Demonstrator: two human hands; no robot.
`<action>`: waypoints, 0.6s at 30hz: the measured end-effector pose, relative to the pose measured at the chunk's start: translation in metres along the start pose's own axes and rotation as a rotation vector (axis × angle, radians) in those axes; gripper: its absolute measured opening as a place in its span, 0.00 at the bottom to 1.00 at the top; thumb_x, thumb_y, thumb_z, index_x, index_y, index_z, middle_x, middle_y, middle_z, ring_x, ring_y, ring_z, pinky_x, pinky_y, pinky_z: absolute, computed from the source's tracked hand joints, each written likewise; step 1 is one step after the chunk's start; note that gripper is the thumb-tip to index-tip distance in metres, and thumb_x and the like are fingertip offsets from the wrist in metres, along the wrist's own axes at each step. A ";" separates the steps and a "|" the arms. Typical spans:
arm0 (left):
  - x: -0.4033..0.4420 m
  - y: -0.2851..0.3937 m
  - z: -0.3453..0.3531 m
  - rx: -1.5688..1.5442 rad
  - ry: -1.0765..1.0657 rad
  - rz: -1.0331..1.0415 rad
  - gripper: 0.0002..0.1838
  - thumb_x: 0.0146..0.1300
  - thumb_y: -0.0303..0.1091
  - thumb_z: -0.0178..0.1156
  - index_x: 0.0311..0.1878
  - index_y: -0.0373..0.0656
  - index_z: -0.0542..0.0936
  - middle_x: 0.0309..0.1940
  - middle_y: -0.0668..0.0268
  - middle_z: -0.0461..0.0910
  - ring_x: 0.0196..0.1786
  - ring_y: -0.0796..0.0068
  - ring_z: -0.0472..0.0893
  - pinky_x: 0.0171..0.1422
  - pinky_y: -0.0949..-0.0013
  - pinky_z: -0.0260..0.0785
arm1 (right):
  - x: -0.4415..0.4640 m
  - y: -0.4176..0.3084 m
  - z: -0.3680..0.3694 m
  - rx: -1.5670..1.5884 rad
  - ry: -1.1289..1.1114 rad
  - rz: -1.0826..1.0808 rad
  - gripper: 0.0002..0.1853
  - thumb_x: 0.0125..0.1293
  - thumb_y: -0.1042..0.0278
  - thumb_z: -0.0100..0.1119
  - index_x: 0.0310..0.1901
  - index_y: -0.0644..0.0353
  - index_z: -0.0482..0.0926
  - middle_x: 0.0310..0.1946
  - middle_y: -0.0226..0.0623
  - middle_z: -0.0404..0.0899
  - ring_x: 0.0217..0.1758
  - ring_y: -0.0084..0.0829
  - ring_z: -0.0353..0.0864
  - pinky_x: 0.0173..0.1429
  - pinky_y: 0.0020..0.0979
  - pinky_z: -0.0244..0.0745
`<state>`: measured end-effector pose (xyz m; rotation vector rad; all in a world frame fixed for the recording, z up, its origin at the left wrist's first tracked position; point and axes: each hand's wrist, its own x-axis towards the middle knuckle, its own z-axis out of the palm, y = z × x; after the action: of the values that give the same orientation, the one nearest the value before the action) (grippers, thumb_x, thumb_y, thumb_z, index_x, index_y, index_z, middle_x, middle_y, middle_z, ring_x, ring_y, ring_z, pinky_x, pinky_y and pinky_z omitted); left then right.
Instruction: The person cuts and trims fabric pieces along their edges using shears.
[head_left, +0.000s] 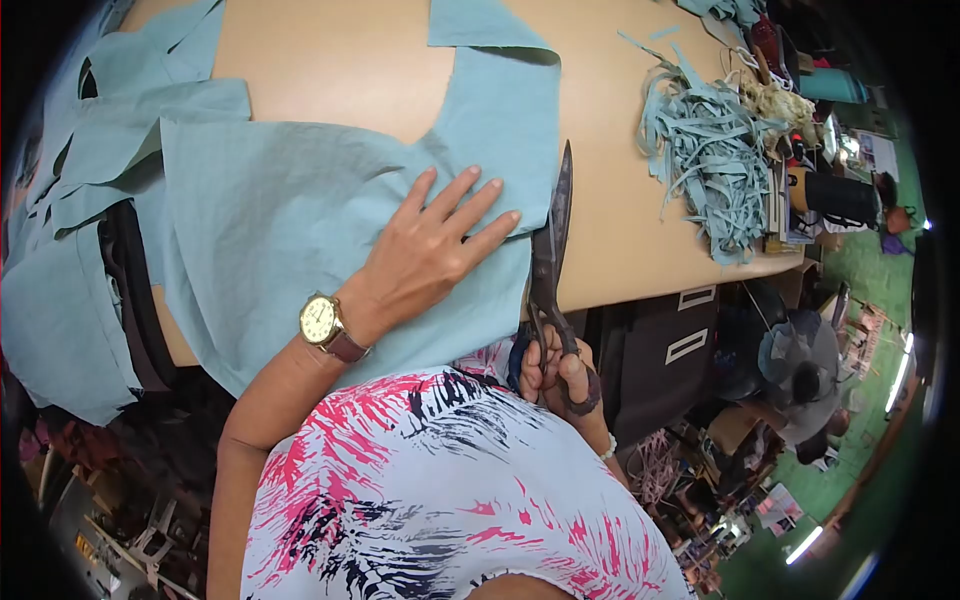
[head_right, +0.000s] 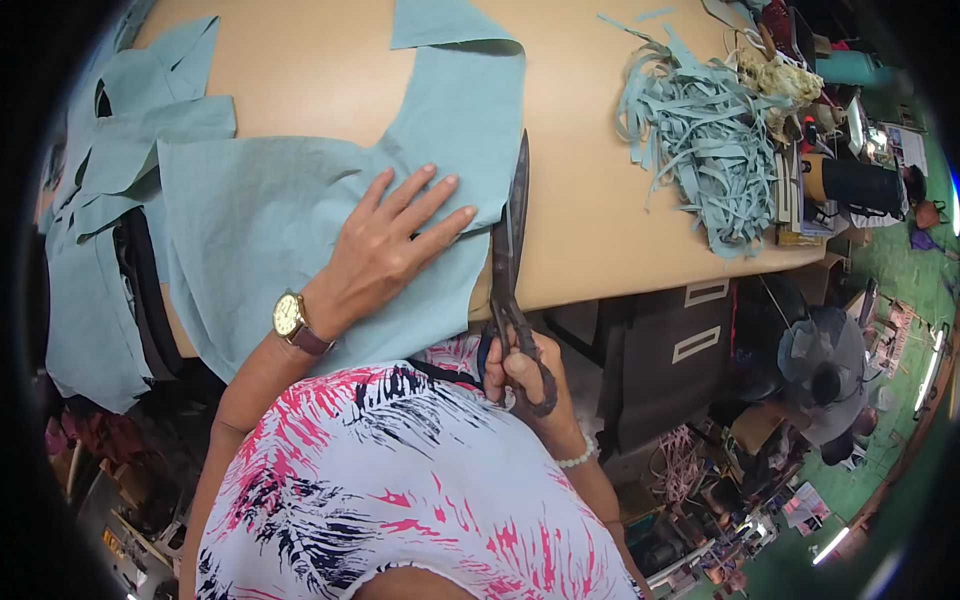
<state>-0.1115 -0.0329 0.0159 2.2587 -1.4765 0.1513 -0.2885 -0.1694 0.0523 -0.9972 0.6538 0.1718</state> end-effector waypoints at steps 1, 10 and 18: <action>0.000 0.000 0.000 0.002 -0.001 0.004 0.21 0.54 0.31 0.54 0.54 0.49 0.73 0.57 0.60 0.69 0.60 0.58 0.68 0.60 0.49 0.60 | 0.000 0.000 0.000 -0.009 0.001 -0.003 0.26 0.52 0.44 0.59 0.29 0.65 0.69 0.16 0.31 0.66 0.17 0.22 0.67 0.20 0.20 0.61; -0.003 0.001 0.000 0.003 0.013 0.018 0.22 0.54 0.30 0.53 0.55 0.49 0.72 0.57 0.59 0.69 0.60 0.59 0.68 0.60 0.49 0.61 | 0.002 -0.004 0.002 -0.023 0.001 -0.012 0.26 0.55 0.44 0.58 0.27 0.65 0.68 0.16 0.31 0.65 0.16 0.20 0.66 0.20 0.20 0.61; -0.006 0.002 0.001 -0.009 0.031 0.009 0.21 0.53 0.30 0.54 0.53 0.49 0.74 0.56 0.59 0.70 0.59 0.59 0.69 0.59 0.50 0.62 | -0.001 0.002 0.004 0.056 0.024 0.007 0.24 0.56 0.47 0.60 0.28 0.64 0.68 0.16 0.31 0.65 0.15 0.20 0.66 0.19 0.20 0.61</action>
<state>-0.1156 -0.0291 0.0141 2.2337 -1.4686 0.1810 -0.2885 -0.1650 0.0531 -0.9445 0.6801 0.1468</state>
